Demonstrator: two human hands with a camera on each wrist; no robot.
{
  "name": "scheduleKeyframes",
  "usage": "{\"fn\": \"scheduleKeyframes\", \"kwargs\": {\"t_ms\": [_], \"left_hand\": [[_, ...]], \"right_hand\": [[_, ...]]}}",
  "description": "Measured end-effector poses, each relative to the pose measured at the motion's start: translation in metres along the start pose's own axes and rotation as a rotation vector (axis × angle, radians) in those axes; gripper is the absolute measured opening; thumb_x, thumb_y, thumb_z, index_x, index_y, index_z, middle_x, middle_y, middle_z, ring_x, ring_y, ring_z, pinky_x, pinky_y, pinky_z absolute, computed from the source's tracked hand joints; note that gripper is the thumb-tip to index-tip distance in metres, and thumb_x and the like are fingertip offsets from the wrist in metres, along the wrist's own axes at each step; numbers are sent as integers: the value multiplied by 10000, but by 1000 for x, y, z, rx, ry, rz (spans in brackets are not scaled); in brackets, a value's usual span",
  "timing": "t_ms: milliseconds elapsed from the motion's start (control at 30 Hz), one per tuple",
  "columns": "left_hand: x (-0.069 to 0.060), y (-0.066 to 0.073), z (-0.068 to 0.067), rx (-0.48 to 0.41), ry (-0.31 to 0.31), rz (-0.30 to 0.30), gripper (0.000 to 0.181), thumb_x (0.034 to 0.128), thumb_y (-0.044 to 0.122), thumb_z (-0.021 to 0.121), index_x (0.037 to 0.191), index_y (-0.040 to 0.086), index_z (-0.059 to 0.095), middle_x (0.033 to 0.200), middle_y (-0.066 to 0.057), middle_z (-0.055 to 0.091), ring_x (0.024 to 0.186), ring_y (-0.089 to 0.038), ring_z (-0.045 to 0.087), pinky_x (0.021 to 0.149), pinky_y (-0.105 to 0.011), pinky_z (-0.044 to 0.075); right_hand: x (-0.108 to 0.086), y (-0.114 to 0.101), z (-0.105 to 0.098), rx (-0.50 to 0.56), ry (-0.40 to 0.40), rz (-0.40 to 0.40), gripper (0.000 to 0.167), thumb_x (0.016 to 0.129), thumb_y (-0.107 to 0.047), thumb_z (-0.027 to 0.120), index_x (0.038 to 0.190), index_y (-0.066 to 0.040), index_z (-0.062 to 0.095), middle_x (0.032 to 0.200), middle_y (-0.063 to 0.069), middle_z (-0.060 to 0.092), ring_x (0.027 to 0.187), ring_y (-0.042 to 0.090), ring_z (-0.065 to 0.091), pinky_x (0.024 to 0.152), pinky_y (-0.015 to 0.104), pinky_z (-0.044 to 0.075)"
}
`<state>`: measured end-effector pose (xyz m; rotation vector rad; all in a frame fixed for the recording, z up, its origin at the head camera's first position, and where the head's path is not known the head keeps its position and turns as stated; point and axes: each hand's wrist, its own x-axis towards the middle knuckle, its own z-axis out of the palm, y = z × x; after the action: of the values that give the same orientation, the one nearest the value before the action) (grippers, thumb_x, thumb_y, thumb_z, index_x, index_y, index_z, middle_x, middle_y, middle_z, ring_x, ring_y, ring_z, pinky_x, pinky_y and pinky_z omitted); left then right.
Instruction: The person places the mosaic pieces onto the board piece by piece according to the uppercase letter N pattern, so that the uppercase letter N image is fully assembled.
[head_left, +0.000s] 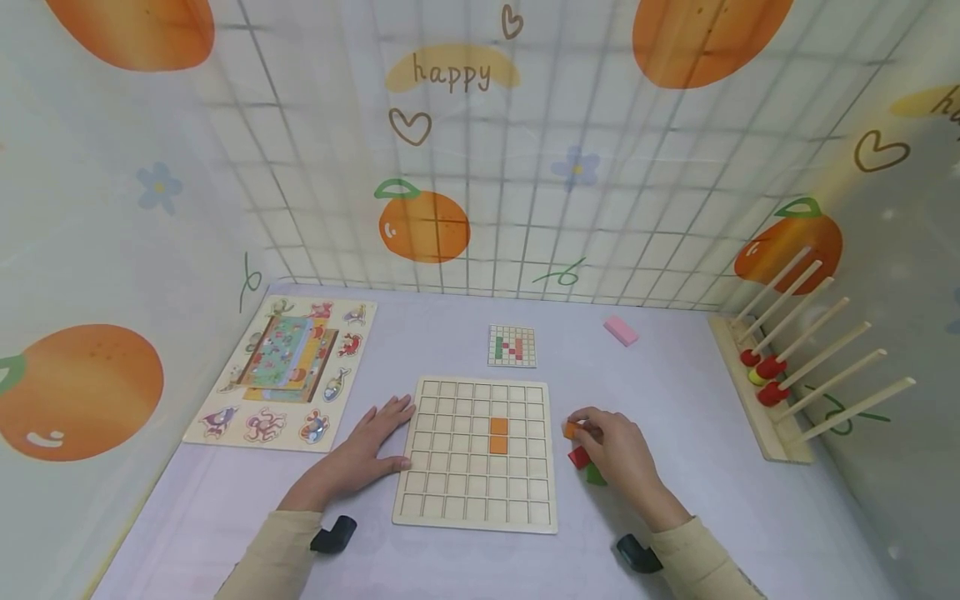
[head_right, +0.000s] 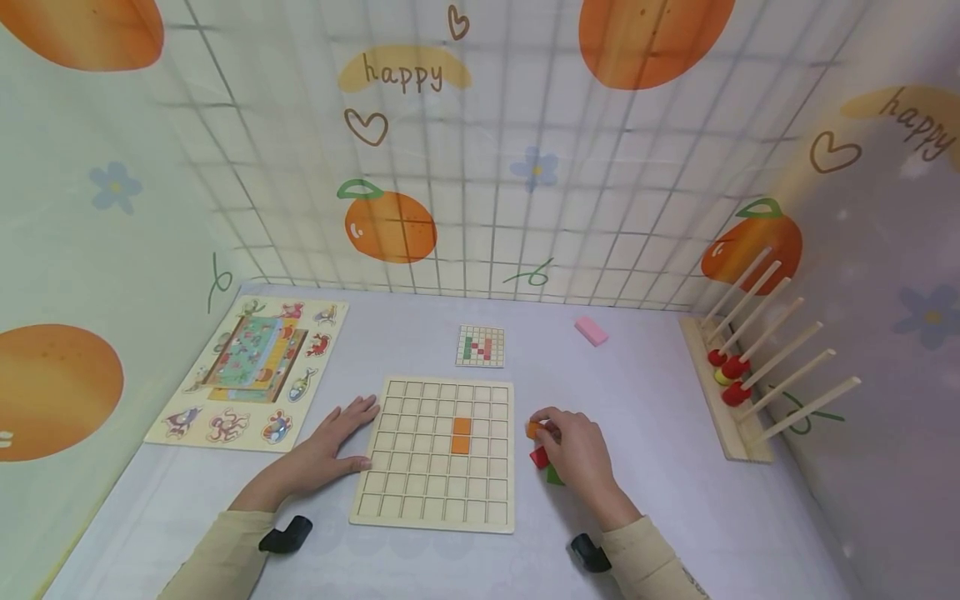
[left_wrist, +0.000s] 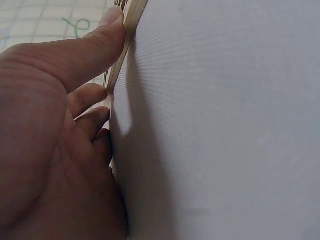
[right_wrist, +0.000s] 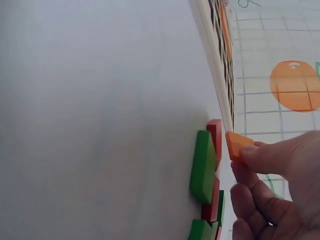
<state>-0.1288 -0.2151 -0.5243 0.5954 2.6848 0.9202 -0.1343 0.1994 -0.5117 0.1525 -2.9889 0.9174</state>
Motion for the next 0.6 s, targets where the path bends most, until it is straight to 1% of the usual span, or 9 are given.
{"fn": "scheduleKeyframes", "kwargs": {"t_ms": [100, 133, 233, 467, 600], "left_hand": [[0, 0, 0, 5, 4, 1, 842, 918, 353, 750, 1598, 92, 328, 1694, -59, 193, 1567, -278, 103, 1291, -464, 30], [0, 0, 0, 7, 9, 9, 839, 917, 347, 750, 1594, 81, 332, 1692, -75, 199, 1564, -297, 110, 1288, -482, 35], [0, 0, 0, 0, 5, 4, 838, 921, 348, 747, 1598, 88, 327, 1694, -63, 193, 1567, -282, 102, 1290, -473, 30], [0, 0, 0, -11, 2, 2, 833, 922, 336, 749, 1599, 94, 327, 1696, -55, 189, 1567, -281, 99, 1288, -483, 24], [0, 0, 0, -13, 0, 2, 836, 921, 341, 748, 1600, 99, 326, 1697, -53, 188, 1568, -282, 96, 1288, -485, 23]], "right_hand": [[0, 1, 0, 15, 2, -2, 196, 913, -164, 781, 1105, -197, 758, 920, -25, 718, 852, 175, 615, 675, 276, 549], [-1, 0, 0, 16, 3, -3, 196, 911, -170, 785, 1103, -196, 761, 914, -31, 715, 848, 170, 610, 672, 273, 547], [-1, -1, 0, 21, 5, -3, 187, 908, -178, 790, 1094, -189, 772, 892, -46, 706, 833, 161, 591, 661, 268, 540], [-5, -10, -4, 52, 2, 12, 177, 908, -163, 784, 1084, -174, 778, 893, -37, 710, 817, 163, 584, 634, 261, 530], [-7, -15, -4, 76, 2, 3, 168, 910, -163, 781, 1078, -173, 774, 867, -50, 699, 793, 146, 584, 595, 238, 522]]}}
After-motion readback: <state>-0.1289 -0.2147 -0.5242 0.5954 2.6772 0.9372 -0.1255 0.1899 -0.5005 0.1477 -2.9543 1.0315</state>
